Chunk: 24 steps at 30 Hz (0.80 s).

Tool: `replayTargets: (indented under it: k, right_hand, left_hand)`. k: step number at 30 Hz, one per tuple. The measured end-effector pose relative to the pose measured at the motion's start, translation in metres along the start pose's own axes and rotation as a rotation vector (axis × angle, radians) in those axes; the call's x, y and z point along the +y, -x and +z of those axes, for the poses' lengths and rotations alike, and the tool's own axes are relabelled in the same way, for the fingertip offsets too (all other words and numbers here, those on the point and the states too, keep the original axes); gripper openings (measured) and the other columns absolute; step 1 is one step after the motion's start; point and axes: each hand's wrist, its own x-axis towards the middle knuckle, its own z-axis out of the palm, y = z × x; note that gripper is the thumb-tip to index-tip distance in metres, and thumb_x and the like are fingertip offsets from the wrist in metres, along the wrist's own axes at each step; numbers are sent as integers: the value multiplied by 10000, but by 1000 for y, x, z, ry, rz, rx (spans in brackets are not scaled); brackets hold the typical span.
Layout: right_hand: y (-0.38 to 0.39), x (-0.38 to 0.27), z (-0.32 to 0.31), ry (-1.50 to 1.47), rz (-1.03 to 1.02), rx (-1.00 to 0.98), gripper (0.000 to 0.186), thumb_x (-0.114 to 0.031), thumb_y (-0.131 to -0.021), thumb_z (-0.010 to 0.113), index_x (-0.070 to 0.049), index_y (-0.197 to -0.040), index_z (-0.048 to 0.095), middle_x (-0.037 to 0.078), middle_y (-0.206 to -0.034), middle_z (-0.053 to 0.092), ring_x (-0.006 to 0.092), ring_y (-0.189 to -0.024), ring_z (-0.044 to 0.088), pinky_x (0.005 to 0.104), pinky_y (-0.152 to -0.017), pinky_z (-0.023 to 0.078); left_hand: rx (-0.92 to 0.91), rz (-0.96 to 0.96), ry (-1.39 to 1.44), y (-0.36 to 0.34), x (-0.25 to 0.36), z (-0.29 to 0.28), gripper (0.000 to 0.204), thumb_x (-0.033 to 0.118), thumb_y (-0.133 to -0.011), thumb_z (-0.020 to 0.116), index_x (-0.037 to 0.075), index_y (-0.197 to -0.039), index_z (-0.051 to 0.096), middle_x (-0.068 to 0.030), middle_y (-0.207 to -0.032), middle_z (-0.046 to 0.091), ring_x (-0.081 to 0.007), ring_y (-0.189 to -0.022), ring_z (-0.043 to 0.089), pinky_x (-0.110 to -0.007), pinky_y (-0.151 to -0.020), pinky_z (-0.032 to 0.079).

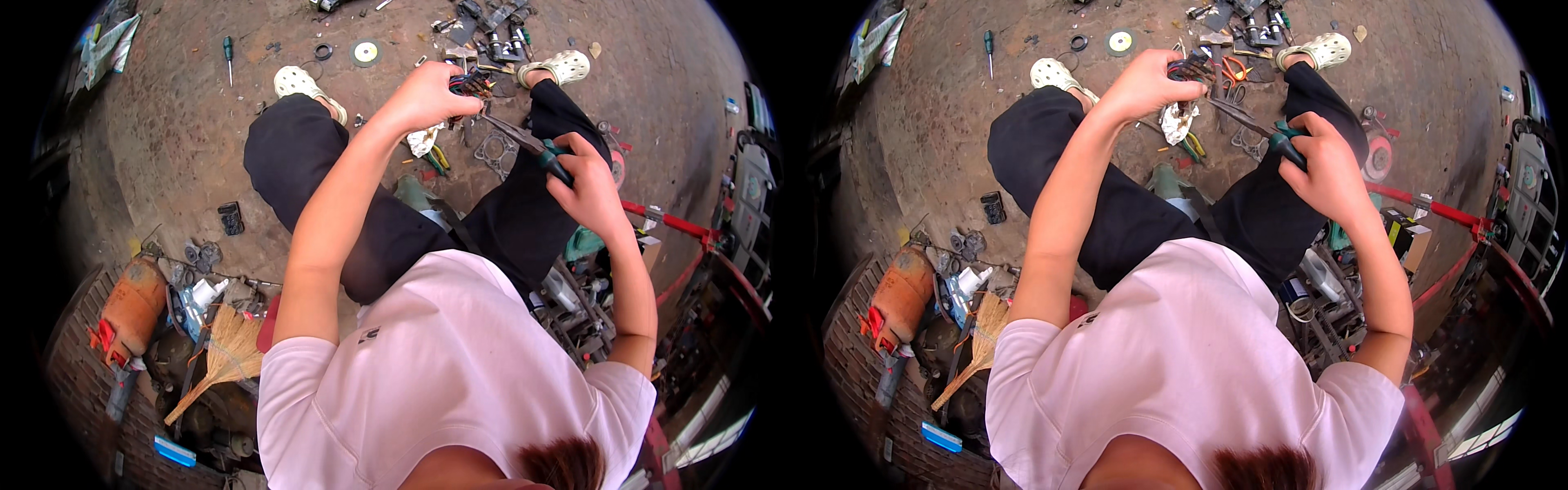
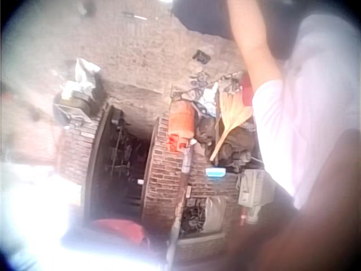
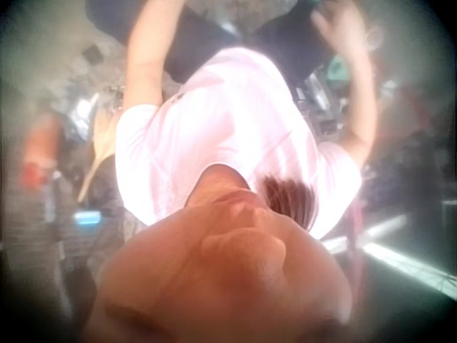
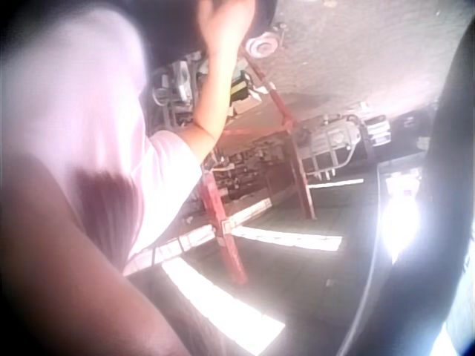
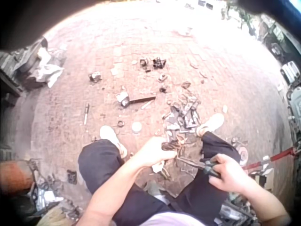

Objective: The person sits on the ground and uses pliers to strip and cut wires on a small electronic component. They also use a sanding block to smooth a metal piece and continue manipulating the wires and component throughout the clip.

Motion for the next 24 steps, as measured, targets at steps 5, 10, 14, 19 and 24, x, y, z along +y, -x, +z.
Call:
replayTargets:
  k: [5,10,14,19,24]
  right_hand:
    - [2,4,6,-115,67,-65,141,-35,-697,585,103,-721,565,184,-953,599,335,-771,593,361,-697,472]
    - [4,4,6,-227,103,-65,138,-13,-697,562,116,-746,570,185,-891,615,319,-721,589,350,-669,470]
    - [7,12,11,-324,119,-95,136,-18,-724,542,98,-775,591,134,-832,625,217,-669,583,305,-626,458]
    - [12,11,9,-682,341,-280,154,-50,-777,524,63,-811,624,51,-793,611,65,-617,518,221,-570,421]
    - [16,16,16,-765,335,-272,162,-60,-789,524,62,-822,625,49,-789,609,67,-607,516,216,-554,421]
  left_hand:
    - [-20,35,-29,-2,-1,0,226,186,-725,701,-23,-787,639,-16,-664,611,-74,-612,543,-254,-583,445]
    - [-67,23,16,-4,-3,-2,267,213,-733,751,-15,-840,662,-10,-707,630,-70,-653,559,-244,-618,452]
    - [-126,28,56,-6,-6,-3,282,207,-738,783,-6,-883,670,-12,-759,649,-72,-692,575,-239,-655,461]
    - [-144,34,175,0,1,0,267,189,-751,779,-6,-898,670,-20,-775,654,-76,-720,584,-239,-683,464]
    - [-137,33,295,1,-2,7,249,195,-759,771,12,-899,676,-12,-754,644,-68,-685,563,-235,-636,444]
